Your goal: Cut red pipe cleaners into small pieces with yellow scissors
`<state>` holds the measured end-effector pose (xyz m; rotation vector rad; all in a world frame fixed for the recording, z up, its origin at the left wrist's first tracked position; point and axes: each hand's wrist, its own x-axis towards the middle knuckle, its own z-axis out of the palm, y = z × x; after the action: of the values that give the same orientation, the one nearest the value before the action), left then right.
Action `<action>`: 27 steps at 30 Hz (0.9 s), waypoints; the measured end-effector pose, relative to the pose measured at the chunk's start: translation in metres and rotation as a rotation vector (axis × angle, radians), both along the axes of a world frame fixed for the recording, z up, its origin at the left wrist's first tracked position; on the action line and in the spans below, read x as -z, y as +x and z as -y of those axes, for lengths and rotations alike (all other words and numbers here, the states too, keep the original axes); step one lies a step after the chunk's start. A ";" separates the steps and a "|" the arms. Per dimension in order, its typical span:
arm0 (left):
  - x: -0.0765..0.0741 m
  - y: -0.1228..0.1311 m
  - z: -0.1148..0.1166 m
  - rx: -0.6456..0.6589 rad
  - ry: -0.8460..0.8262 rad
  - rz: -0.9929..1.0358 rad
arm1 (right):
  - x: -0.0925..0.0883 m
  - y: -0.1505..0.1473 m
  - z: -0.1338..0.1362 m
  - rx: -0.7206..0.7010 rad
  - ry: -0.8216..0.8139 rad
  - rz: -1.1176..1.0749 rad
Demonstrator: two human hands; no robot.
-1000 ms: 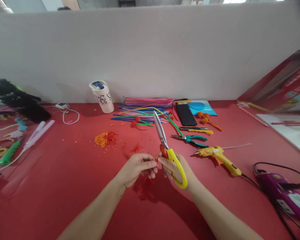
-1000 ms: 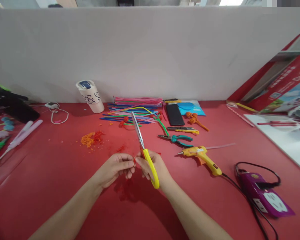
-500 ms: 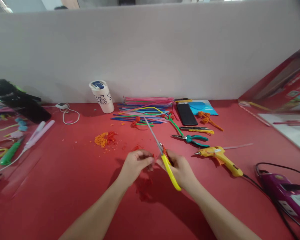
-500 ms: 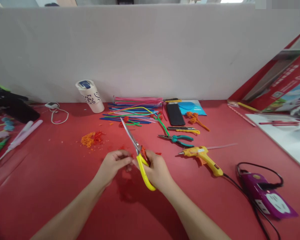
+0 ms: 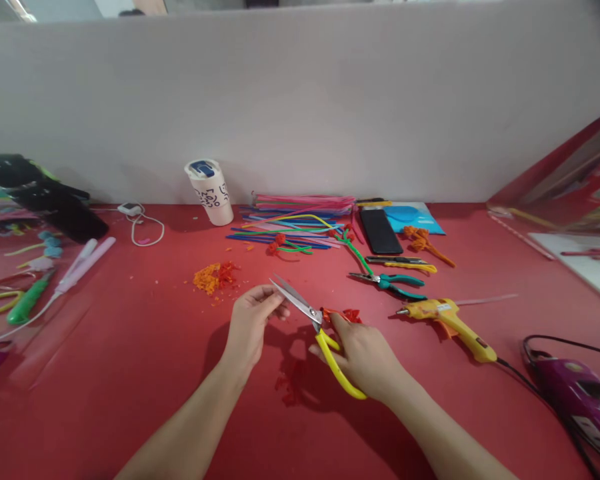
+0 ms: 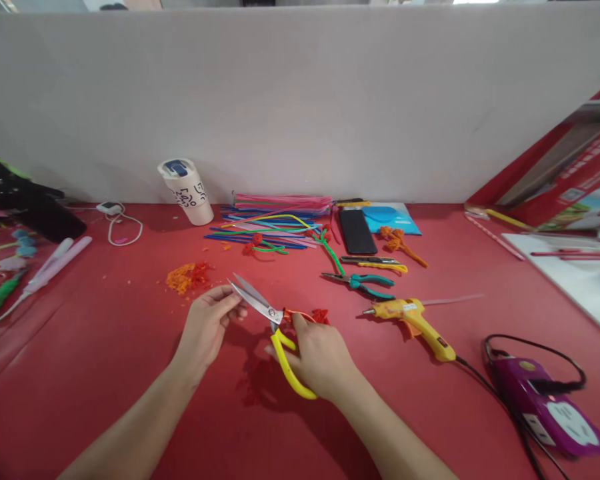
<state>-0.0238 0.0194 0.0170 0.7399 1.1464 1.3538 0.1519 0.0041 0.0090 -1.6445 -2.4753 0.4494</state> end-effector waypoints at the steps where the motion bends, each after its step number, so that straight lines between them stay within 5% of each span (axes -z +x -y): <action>1: 0.000 0.000 0.000 -0.002 0.003 0.006 | 0.000 0.000 0.000 -0.003 -0.005 0.004; 27: 0.003 -0.003 -0.002 0.003 -0.004 0.043 | 0.007 0.004 -0.003 -0.054 0.074 0.125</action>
<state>-0.0263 0.0211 0.0137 0.7061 1.1132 1.3582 0.1563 0.0070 0.0017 -1.6283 -2.5963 0.2644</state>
